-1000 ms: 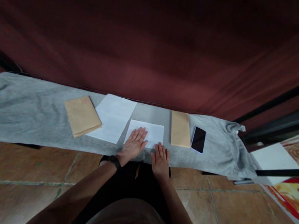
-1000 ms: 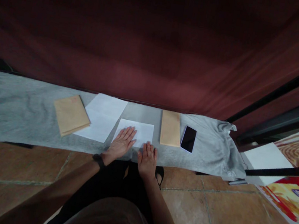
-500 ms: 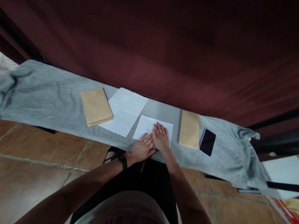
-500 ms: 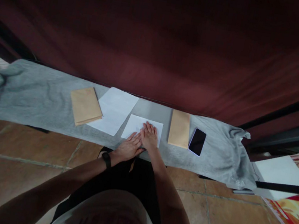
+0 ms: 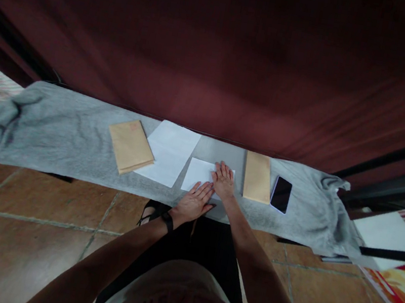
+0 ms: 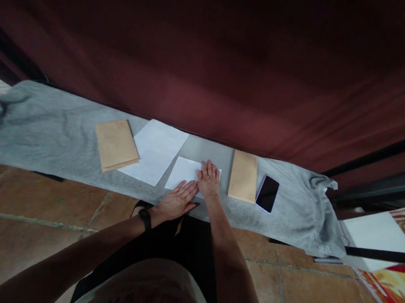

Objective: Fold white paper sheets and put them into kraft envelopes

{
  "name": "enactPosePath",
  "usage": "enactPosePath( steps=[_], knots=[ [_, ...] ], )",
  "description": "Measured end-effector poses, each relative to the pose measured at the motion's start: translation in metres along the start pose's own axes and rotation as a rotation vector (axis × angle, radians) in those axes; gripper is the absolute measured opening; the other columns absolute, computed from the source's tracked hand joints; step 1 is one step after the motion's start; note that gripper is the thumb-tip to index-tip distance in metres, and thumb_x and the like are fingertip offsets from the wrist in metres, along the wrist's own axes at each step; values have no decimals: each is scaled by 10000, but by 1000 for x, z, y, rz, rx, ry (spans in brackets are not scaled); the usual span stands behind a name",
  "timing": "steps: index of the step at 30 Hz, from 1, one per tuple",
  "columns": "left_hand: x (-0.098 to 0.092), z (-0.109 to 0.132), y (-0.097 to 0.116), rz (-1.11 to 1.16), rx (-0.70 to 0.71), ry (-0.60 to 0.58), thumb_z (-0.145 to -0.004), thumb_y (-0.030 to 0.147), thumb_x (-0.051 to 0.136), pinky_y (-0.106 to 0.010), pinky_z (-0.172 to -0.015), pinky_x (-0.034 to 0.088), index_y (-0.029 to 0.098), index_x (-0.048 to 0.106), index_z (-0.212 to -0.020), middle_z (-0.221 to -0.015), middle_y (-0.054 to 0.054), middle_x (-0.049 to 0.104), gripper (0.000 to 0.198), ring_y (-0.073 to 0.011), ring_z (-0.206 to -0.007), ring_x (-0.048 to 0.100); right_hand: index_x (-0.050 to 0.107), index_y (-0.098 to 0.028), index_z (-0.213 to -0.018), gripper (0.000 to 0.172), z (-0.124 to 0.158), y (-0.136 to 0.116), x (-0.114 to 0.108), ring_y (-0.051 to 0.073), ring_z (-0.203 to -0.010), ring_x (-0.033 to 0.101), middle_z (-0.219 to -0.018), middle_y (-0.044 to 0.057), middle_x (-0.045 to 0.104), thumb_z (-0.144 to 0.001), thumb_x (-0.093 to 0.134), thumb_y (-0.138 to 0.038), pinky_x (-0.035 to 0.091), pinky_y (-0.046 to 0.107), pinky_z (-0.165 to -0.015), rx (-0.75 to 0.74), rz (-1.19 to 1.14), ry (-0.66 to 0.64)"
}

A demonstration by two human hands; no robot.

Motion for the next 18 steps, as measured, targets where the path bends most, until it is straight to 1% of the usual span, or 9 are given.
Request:
enactPosePath(
  steps=[3, 5, 7, 10, 14, 18],
  knots=[
    [1, 0, -1, 1, -3, 21, -1025, 455, 382, -475, -1266, 177, 78, 393, -1517, -1566, -176, 431, 619, -253, -1509, 308, 368, -121, -1555, 544, 10, -4, -2, 268, -1518, 279, -1643, 155, 281, -1074, 280, -360, 217, 459, -1224, 14, -33, 11],
    [3, 0, -2, 6, -1, 26, -1017, 449, 398, -469, -1263, 190, 67, 402, -1509, -1563, -189, 429, 622, -256, -1503, 323, 376, -105, -1548, 542, 22, -8, -1, 256, -1523, 270, -1642, 158, 282, -1073, 269, -343, 219, 444, -1228, -25, -52, 13],
    [5, 0, -3, 12, 7, 23, -1012, 426, 406, -471, -1260, 201, 63, 408, -1503, -1558, -195, 433, 610, -257, -1496, 338, 382, -129, -1548, 531, 37, -11, 1, 248, -1526, 265, -1643, 134, 288, -1073, 266, -337, 212, 454, -1233, -77, -60, 5],
    [5, 2, -3, 19, 3, 29, -1012, 378, 386, -468, -1255, 217, 62, 389, -1513, -1557, -193, 437, 592, -251, -1496, 338, 370, -153, -1556, 531, 57, -9, 3, 259, -1522, 278, -1637, 127, 306, -1069, 295, -352, 208, 486, -1233, -45, -61, 37],
    [-1, 6, -9, 27, -85, 75, -1022, 370, 360, -461, -1242, 260, 54, 370, -1523, -1593, -195, 376, 592, -262, -1516, 288, 364, -134, -1555, 545, 73, 0, 2, 277, -1519, 284, -1634, 156, 305, -1056, 365, -353, 219, 496, -1228, -16, -70, 106],
    [-5, 14, -24, 47, -221, 129, -1017, 401, 374, -472, -1239, 264, 40, 372, -1521, -1594, -215, 364, 620, -288, -1519, 276, 337, -121, -1563, 581, 85, 9, 2, 298, -1503, 312, -1626, 176, 319, -1042, 417, -367, 259, 520, -1208, 20, -99, 188]
  ],
)
Point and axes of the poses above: each hand's wrist, its own z-axis away from the middle knuckle, its own x-axis out of the palm, y = z × x, the point moved 3 cm from there along -z, towards the middle knuckle
